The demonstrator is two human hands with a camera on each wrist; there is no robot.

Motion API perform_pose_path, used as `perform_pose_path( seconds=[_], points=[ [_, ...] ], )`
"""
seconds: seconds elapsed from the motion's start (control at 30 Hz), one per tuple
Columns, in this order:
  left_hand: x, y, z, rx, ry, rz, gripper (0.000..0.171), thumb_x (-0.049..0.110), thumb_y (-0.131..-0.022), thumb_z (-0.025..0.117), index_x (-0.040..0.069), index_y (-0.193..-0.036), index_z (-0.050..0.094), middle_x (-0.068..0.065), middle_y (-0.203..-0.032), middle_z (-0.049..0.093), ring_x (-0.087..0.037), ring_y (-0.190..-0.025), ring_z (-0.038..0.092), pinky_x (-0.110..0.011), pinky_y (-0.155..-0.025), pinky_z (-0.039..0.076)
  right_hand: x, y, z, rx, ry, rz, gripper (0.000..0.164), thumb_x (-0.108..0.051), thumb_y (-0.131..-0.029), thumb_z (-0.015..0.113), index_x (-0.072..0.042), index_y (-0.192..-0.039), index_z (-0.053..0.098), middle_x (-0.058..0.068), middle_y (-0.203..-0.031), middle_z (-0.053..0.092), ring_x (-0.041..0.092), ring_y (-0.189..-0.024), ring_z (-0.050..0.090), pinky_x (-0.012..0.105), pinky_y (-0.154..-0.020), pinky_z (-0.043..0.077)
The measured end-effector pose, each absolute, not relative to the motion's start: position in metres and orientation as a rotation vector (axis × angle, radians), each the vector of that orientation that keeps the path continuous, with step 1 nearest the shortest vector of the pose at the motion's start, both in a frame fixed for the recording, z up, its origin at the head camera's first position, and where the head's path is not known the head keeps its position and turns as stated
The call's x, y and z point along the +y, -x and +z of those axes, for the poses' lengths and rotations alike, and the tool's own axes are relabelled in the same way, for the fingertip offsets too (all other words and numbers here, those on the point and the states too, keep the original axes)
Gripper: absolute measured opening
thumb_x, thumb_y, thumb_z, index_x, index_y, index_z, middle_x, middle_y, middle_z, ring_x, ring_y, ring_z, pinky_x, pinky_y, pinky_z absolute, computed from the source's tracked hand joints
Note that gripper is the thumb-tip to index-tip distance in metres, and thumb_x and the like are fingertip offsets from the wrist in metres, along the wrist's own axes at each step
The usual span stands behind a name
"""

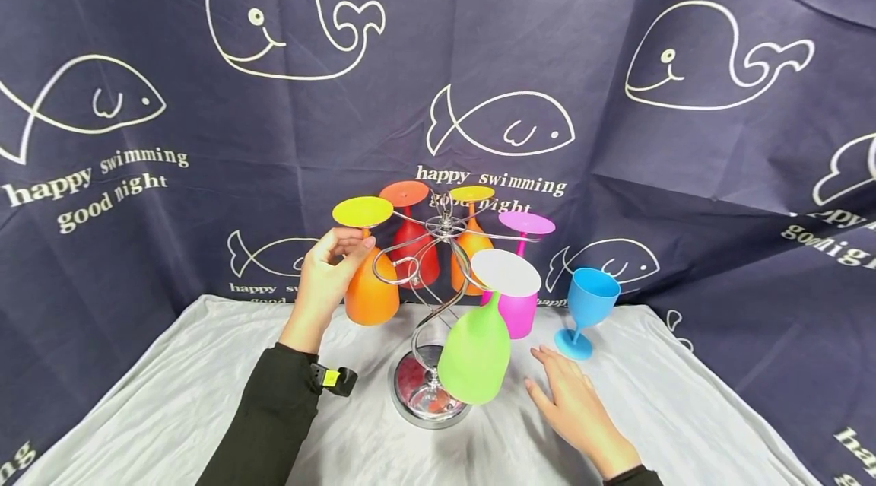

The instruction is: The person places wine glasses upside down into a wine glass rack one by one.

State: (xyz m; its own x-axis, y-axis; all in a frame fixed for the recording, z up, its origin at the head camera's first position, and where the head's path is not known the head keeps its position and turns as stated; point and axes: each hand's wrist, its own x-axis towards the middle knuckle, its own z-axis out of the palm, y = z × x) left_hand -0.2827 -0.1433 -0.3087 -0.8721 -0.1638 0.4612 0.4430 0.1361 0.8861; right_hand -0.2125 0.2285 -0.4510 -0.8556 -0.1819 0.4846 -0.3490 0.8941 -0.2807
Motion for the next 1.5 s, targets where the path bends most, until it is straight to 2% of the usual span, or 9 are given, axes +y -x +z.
perform_pose_path(
  seconds=[0.17,0.33,0.43,0.5,0.7,0.93,1.1,1.27,1.5],
  points=[
    [-0.142,0.283,-0.311,-2.028,0.260,-1.708,0.031,0.032,-0.091,0.078,0.008,-0.110,0.071,0.021,-0.090,0.070,-0.002,-0.094,0.064,-0.021,-0.082,0.049,0.229,0.212,-0.451,-2.602,-0.386,0.513,0.049,-0.025,-0.094,0.071,-0.003,-0.136,0.061,0.018,-0.141,0.062,0.039,-0.131,0.056,0.063,-0.098,0.048],
    [-0.141,0.283,-0.313,-2.054,0.256,-1.573,0.027,0.029,-0.091,0.078,0.009,-0.108,0.073,0.003,-0.102,0.072,0.001,-0.097,0.061,-0.019,-0.081,0.047,0.230,0.213,-0.451,-2.603,-0.387,0.517,0.049,-0.025,-0.094,0.071,-0.003,-0.136,0.061,0.018,-0.140,0.062,0.040,-0.131,0.056,0.063,-0.099,0.048],
    [-0.141,0.282,-0.315,-2.065,0.255,-1.484,0.026,0.028,-0.091,0.078,0.009,-0.109,0.073,-0.006,-0.110,0.071,-0.002,-0.100,0.060,-0.018,-0.082,0.047,0.230,0.214,-0.451,-2.607,-0.387,0.518,0.049,-0.026,-0.095,0.071,-0.003,-0.136,0.061,0.017,-0.140,0.062,0.039,-0.131,0.056,0.063,-0.099,0.047],
    [-0.141,0.280,-0.317,-2.071,0.265,-1.452,0.027,0.028,-0.091,0.078,0.009,-0.111,0.073,-0.008,-0.114,0.070,-0.006,-0.104,0.060,-0.023,-0.087,0.048,0.230,0.213,-0.451,-2.607,-0.388,0.519,0.048,-0.026,-0.095,0.071,-0.003,-0.136,0.061,0.017,-0.141,0.062,0.039,-0.131,0.056,0.063,-0.099,0.047],
    [-0.144,0.277,-0.325,-2.089,0.291,-1.495,0.035,0.030,-0.095,0.074,0.009,-0.123,0.070,-0.010,-0.124,0.066,-0.022,-0.121,0.059,-0.044,-0.104,0.049,0.230,0.212,-0.451,-2.600,-0.402,0.519,0.048,-0.025,-0.095,0.071,-0.003,-0.136,0.061,0.018,-0.140,0.062,0.039,-0.130,0.057,0.063,-0.098,0.048],
    [-0.147,0.271,-0.334,-2.100,0.311,-1.530,0.041,0.029,-0.096,0.072,0.014,-0.134,0.065,-0.009,-0.133,0.062,-0.025,-0.129,0.057,-0.049,-0.111,0.047,0.229,0.212,-0.451,-2.595,-0.404,0.513,0.047,-0.024,-0.094,0.072,-0.003,-0.135,0.062,0.018,-0.139,0.062,0.039,-0.129,0.058,0.062,-0.095,0.049],
    [-0.148,0.266,-0.340,-2.136,0.308,-1.506,0.050,0.032,-0.097,0.071,0.019,-0.143,0.057,-0.006,-0.142,0.058,-0.024,-0.134,0.053,-0.047,-0.110,0.045,0.229,0.212,-0.449,-2.594,-0.409,0.513,0.047,-0.025,-0.095,0.071,-0.004,-0.136,0.062,0.017,-0.139,0.063,0.039,-0.129,0.058,0.063,-0.096,0.049],
    [-0.149,0.262,-0.345,-2.164,0.290,-1.539,0.059,0.035,-0.097,0.070,0.019,-0.150,0.050,-0.006,-0.151,0.051,-0.026,-0.141,0.047,-0.047,-0.113,0.042,0.230,0.212,-0.449,-2.594,-0.408,0.514,0.046,-0.025,-0.095,0.071,-0.005,-0.136,0.062,0.016,-0.139,0.063,0.039,-0.129,0.057,0.063,-0.097,0.048],
    [-0.158,0.249,-0.357,-2.268,0.224,-1.448,0.075,0.037,-0.096,0.071,0.015,-0.158,0.036,-0.016,-0.157,0.040,-0.034,-0.147,0.038,-0.058,-0.117,0.036,0.229,0.212,-0.449,-2.592,-0.421,0.515,0.046,-0.026,-0.095,0.070,-0.005,-0.135,0.062,0.017,-0.139,0.063,0.039,-0.130,0.057,0.064,-0.098,0.048]
  ],
)
